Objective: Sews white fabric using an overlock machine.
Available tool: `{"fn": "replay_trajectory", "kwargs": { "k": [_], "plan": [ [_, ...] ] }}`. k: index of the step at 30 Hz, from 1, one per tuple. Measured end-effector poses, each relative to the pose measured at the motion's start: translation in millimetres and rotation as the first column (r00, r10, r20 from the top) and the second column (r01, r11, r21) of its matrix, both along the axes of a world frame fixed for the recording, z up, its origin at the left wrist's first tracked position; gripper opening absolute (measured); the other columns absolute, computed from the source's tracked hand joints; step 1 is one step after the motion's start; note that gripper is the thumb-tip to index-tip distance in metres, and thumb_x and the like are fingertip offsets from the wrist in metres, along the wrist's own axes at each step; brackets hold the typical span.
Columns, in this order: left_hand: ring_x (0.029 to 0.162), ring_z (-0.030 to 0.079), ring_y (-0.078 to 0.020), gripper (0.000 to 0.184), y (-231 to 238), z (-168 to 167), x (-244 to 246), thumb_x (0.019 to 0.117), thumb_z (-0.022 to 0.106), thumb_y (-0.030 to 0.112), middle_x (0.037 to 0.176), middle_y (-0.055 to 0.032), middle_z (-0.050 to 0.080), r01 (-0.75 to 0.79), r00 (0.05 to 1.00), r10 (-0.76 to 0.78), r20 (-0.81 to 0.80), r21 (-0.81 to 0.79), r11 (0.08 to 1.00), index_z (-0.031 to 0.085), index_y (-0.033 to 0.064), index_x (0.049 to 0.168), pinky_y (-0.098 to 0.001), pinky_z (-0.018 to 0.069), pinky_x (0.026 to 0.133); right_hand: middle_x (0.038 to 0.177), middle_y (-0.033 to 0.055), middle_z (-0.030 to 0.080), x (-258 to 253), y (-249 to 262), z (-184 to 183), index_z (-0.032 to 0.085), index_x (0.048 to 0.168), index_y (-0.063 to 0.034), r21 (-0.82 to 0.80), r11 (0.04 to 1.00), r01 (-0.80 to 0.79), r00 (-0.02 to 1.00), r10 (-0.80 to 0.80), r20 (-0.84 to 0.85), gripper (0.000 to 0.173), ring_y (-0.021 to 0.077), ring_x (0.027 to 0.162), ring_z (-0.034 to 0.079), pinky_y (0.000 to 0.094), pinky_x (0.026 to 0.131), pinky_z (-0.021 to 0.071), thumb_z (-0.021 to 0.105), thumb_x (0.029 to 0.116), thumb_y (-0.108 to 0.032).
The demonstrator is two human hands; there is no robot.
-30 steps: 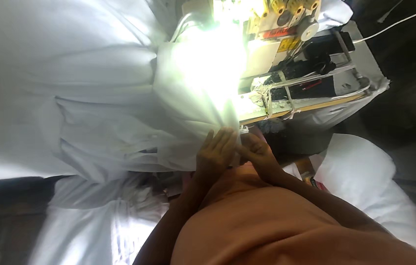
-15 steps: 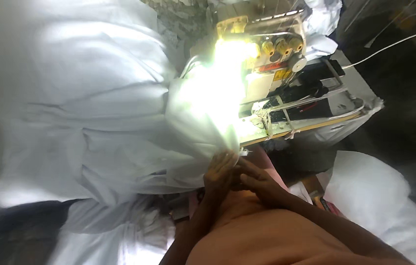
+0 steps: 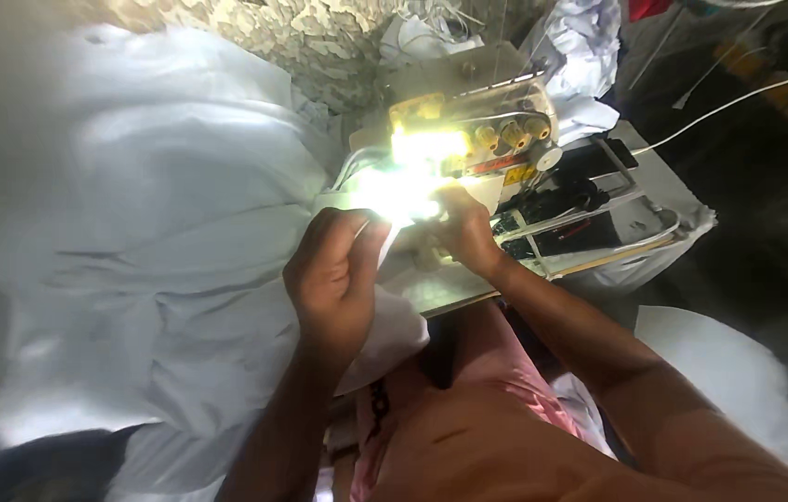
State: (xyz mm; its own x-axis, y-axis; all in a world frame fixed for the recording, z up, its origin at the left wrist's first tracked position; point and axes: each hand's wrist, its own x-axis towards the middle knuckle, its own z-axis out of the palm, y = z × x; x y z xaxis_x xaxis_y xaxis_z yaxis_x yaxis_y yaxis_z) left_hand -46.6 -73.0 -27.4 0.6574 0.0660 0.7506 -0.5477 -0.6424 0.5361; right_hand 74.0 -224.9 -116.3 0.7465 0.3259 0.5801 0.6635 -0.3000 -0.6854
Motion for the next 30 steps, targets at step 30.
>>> {"fn": "replay_trajectory", "kwargs": {
  "k": [30],
  "plan": [
    [0.086,0.060,-0.0012,0.023,-32,-3,-22,0.1043,0.058,0.022,0.092,-0.0037,0.061,0.171,0.962,-0.137,-0.238,0.128,0.977,0.069,0.0053,0.095,-0.0102,0.0487,0.076,0.077,0.0126,0.069,21,-37,-25,0.074,0.089,0.0016,-0.076,0.963,-0.258,0.965,0.261,0.032,0.015,0.0174,0.069,0.064,0.0324,0.065,0.0515,0.060,0.0932,-0.003]
  ]
}}
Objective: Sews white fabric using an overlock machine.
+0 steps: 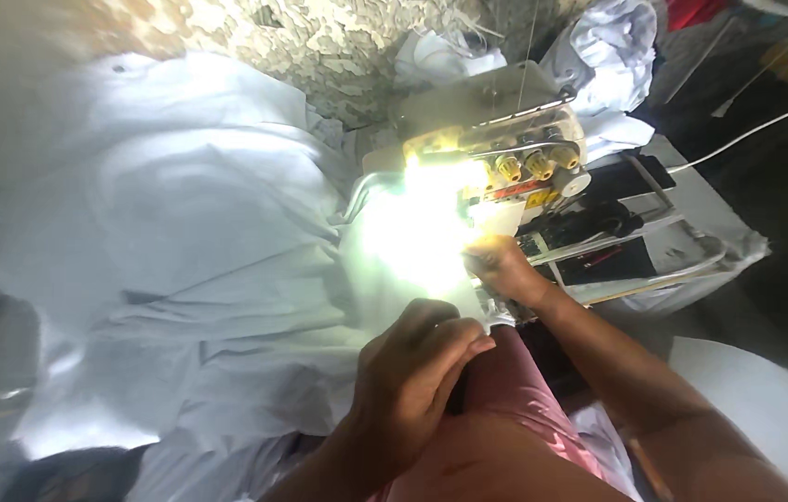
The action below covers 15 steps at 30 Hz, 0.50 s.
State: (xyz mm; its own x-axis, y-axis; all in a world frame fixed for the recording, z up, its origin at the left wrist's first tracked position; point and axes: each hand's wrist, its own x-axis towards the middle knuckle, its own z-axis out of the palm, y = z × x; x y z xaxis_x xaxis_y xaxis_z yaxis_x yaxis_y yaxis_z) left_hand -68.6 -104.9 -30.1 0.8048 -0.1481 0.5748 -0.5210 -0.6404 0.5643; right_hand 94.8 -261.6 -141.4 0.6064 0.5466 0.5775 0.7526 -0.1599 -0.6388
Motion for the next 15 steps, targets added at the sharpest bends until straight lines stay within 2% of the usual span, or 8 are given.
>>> {"fn": "replay_trajectory", "kwargs": {
  "k": [7,12,15],
  "plan": [
    [0.097,0.069,-0.0070,0.020,8,-16,14,0.1041,0.057,0.015,0.102,-0.0078,0.072,0.061,0.996,-0.060,-0.066,0.011,0.998,0.071,0.0015,0.098,-0.0176,0.0551,0.086,0.082,0.0123,0.070,-1,2,-5,0.074,0.091,0.0015,-0.003,1.000,-0.001,0.997,0.001,-0.071,0.016,0.0162,0.075,0.066,0.0330,0.071,0.0532,0.059,0.0938,-0.003],
    [0.088,0.068,-0.0048,0.024,22,-24,32,0.1037,0.055,0.012,0.094,-0.0081,0.072,-0.001,0.991,-0.001,-0.135,-0.014,1.000,0.072,-0.0025,0.098,-0.0176,0.0538,0.083,0.079,0.0144,0.069,-3,4,1,0.073,0.089,0.0047,-0.011,1.000,0.005,0.992,-0.006,-0.124,0.015,0.0189,0.074,0.066,0.0372,0.070,0.0525,0.060,0.0935,-0.002],
    [0.073,0.058,0.0033,0.023,32,-21,48,0.1035,0.056,0.013,0.081,-0.0031,0.067,-0.121,0.970,0.107,-0.216,-0.052,0.991,0.071,-0.0030,0.095,-0.0120,0.0476,0.070,0.087,0.0135,0.069,0,5,-3,0.073,0.094,0.0055,0.019,1.000,-0.022,0.978,0.025,-0.205,0.016,0.0139,0.077,0.064,0.0333,0.074,0.0532,0.060,0.0954,-0.005]
  ]
}}
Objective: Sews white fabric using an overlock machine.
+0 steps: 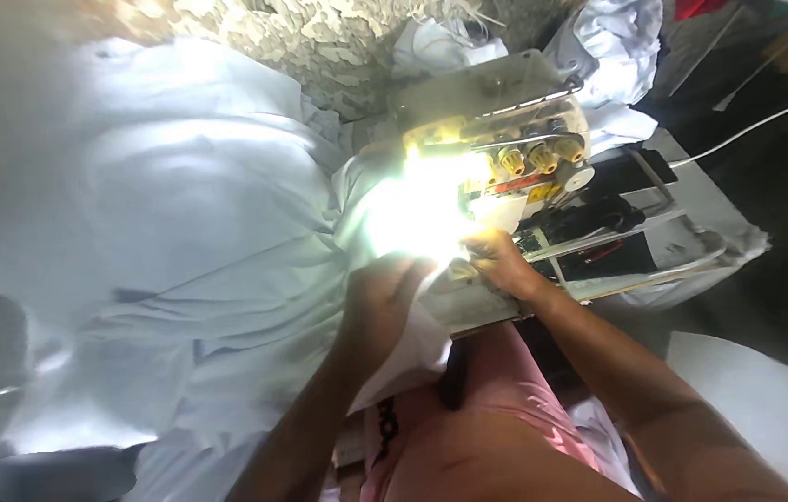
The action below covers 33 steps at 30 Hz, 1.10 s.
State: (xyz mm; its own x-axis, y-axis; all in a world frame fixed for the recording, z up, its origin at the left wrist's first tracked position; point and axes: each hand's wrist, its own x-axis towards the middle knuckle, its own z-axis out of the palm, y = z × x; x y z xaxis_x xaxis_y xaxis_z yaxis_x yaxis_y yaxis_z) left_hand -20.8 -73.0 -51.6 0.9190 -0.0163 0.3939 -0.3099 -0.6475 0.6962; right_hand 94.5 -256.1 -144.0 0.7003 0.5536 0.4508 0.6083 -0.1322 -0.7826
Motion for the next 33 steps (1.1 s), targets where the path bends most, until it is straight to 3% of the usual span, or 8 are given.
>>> {"fn": "replay_trajectory", "kwargs": {
  "k": [7,13,15,17,19,21,26,33],
  "plan": [
    [0.070,0.053,0.0090,0.021,12,-2,30,0.1029,0.058,0.014,0.077,0.0037,0.063,0.022,0.997,-0.027,-0.078,-0.058,0.998,0.069,0.0010,0.091,-0.0087,0.0423,0.066,0.094,0.0109,0.070,8,5,-1,0.074,0.101,0.0049,0.029,1.000,-0.010,0.995,0.013,-0.103,0.016,0.0040,0.083,0.063,0.0212,0.081,0.0523,0.063,0.0971,-0.007],
    [0.078,0.071,-0.0258,0.018,-6,-35,19,0.0997,0.059,0.007,0.087,-0.0128,0.074,0.136,0.987,-0.158,0.031,0.363,0.922,0.076,0.0010,0.100,-0.0394,0.0573,0.072,0.098,0.0171,0.071,-8,6,-19,0.072,0.098,0.0052,0.089,0.981,0.172,0.983,-0.177,0.054,0.016,0.0181,0.087,0.067,0.0338,0.079,0.0547,0.059,0.0903,0.004],
    [0.071,0.070,-0.0279,0.016,-11,-46,21,0.0966,0.061,0.003,0.083,-0.0128,0.073,0.086,0.985,-0.145,0.096,0.459,0.884,0.076,0.0011,0.098,-0.0393,0.0553,0.063,0.120,0.0173,0.068,-26,8,-32,0.066,0.119,0.0040,0.132,0.953,0.271,0.962,-0.265,-0.063,0.025,0.0158,0.098,0.069,0.0305,0.086,0.0572,0.057,0.0957,0.001],
    [0.071,0.070,-0.0284,0.015,-15,-50,23,0.0964,0.061,0.003,0.083,-0.0130,0.073,0.023,0.986,-0.106,0.130,0.521,0.853,0.076,0.0013,0.095,-0.0388,0.0553,0.061,0.114,0.0121,0.065,-47,8,-46,0.051,0.141,-0.0058,0.127,0.937,0.325,0.932,-0.294,-0.213,0.040,0.0106,0.076,0.064,0.0257,0.066,0.0565,0.055,0.1010,-0.004],
    [0.074,0.072,-0.0311,0.015,-18,-50,26,0.0951,0.061,0.000,0.088,-0.0159,0.074,-0.020,0.987,-0.070,0.142,0.550,0.835,0.075,-0.0006,0.095,-0.0409,0.0568,0.063,0.111,0.0126,0.068,-57,10,-58,0.049,0.145,-0.0074,0.118,0.926,0.357,0.900,-0.307,-0.310,0.045,0.0115,0.068,0.063,0.0284,0.060,0.0558,0.055,0.1007,-0.005],
    [0.077,0.073,-0.0327,0.015,-20,-51,32,0.0944,0.061,-0.001,0.092,-0.0179,0.075,-0.065,0.989,-0.018,0.146,0.546,0.835,0.076,-0.0012,0.095,-0.0424,0.0579,0.065,0.125,0.0141,0.065,-59,9,-62,0.050,0.144,-0.0047,0.122,0.929,0.350,0.889,-0.288,-0.357,0.043,0.0107,0.073,0.066,0.0285,0.066,0.0584,0.055,0.1013,-0.004],
    [0.072,0.071,-0.0361,0.011,-34,-40,43,0.0924,0.064,-0.004,0.081,-0.0202,0.069,-0.107,0.992,0.121,0.021,0.639,0.762,0.074,-0.0020,0.089,-0.0455,0.0547,0.058,0.123,0.0145,0.066,-56,10,-64,0.060,0.134,-0.0025,0.116,0.925,0.362,0.892,-0.308,-0.330,0.033,0.0113,0.075,0.067,0.0275,0.067,0.0581,0.057,0.1018,-0.006],
    [0.074,0.071,-0.0367,0.016,-51,-25,55,0.0989,0.058,0.002,0.085,-0.0212,0.069,-0.054,0.945,0.267,-0.188,0.717,0.695,0.072,-0.0051,0.096,-0.0469,0.0547,0.060,0.107,0.0134,0.073,-54,10,-67,0.072,0.110,0.0021,0.072,0.951,0.301,0.935,-0.279,-0.219,0.018,0.0181,0.095,0.071,0.0378,0.087,0.0579,0.061,0.0994,-0.008]
  ]
}}
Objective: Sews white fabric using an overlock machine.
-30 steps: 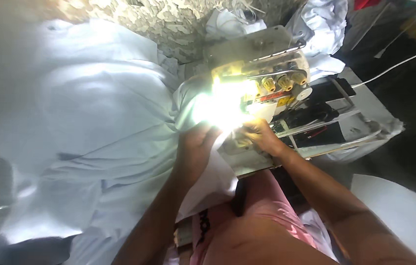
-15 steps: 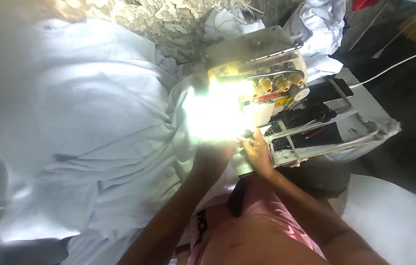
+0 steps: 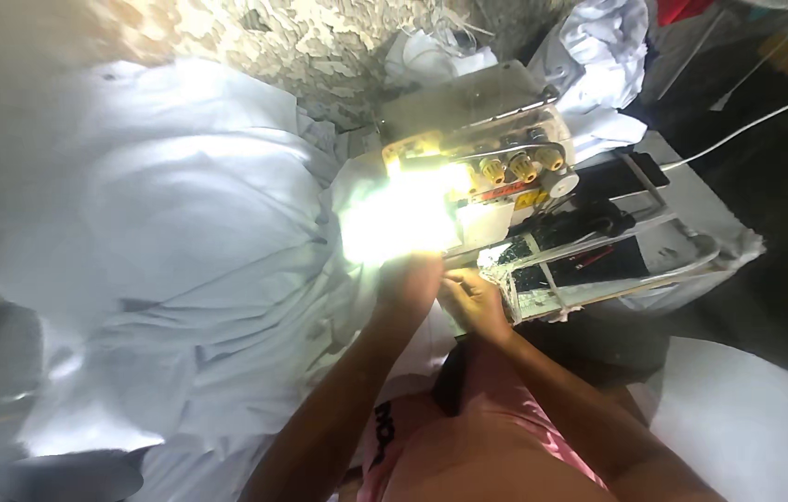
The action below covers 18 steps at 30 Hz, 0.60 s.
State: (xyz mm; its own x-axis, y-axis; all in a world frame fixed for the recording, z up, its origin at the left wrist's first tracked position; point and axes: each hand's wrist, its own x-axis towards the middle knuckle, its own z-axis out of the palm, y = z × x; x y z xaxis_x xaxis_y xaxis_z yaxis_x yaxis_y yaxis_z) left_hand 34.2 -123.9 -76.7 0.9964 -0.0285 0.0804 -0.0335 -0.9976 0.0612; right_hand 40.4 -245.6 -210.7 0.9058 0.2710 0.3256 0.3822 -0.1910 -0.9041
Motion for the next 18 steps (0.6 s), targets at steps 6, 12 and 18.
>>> {"fn": "replay_trajectory", "kwargs": {
  "k": [6,12,18],
  "plan": [
    [0.078,0.069,-0.0271,0.026,36,-10,-53,0.1011,0.063,0.022,0.095,-0.0146,0.069,0.115,0.971,-0.022,0.237,-0.387,0.915,0.075,0.0014,0.111,-0.0439,0.0573,0.064,0.077,0.0053,0.065,3,-5,10,0.070,0.097,-0.0029,-0.051,0.996,-0.077,0.978,0.066,-0.199,0.029,0.0129,0.069,0.061,0.0372,0.066,0.0515,0.051,0.1072,-0.022],
    [0.127,0.051,-0.0604,0.062,155,-33,-163,0.0974,0.069,0.028,0.158,-0.0351,0.032,-0.550,0.789,0.614,0.019,-0.423,0.720,0.049,-0.0005,0.149,-0.0750,0.0439,0.095,0.082,-0.0044,0.064,2,-8,44,0.059,0.110,-0.0125,0.490,0.870,-0.056,0.576,0.429,-0.696,0.033,0.0038,0.073,0.062,0.0228,0.072,0.0538,0.032,0.1119,-0.031],
    [0.143,0.035,-0.0534,0.091,211,-84,-243,0.0899,0.077,0.030,0.157,-0.0378,0.029,-0.716,0.437,0.898,-0.044,-0.622,0.318,0.028,-0.0052,0.158,-0.0659,0.0363,0.110,0.095,-0.0016,0.077,-28,-24,34,0.073,0.107,-0.0211,0.841,0.529,-0.114,0.383,0.804,-0.454,0.022,0.0069,0.088,0.072,0.0281,0.083,0.0600,0.069,0.0910,-0.035]
  ]
}}
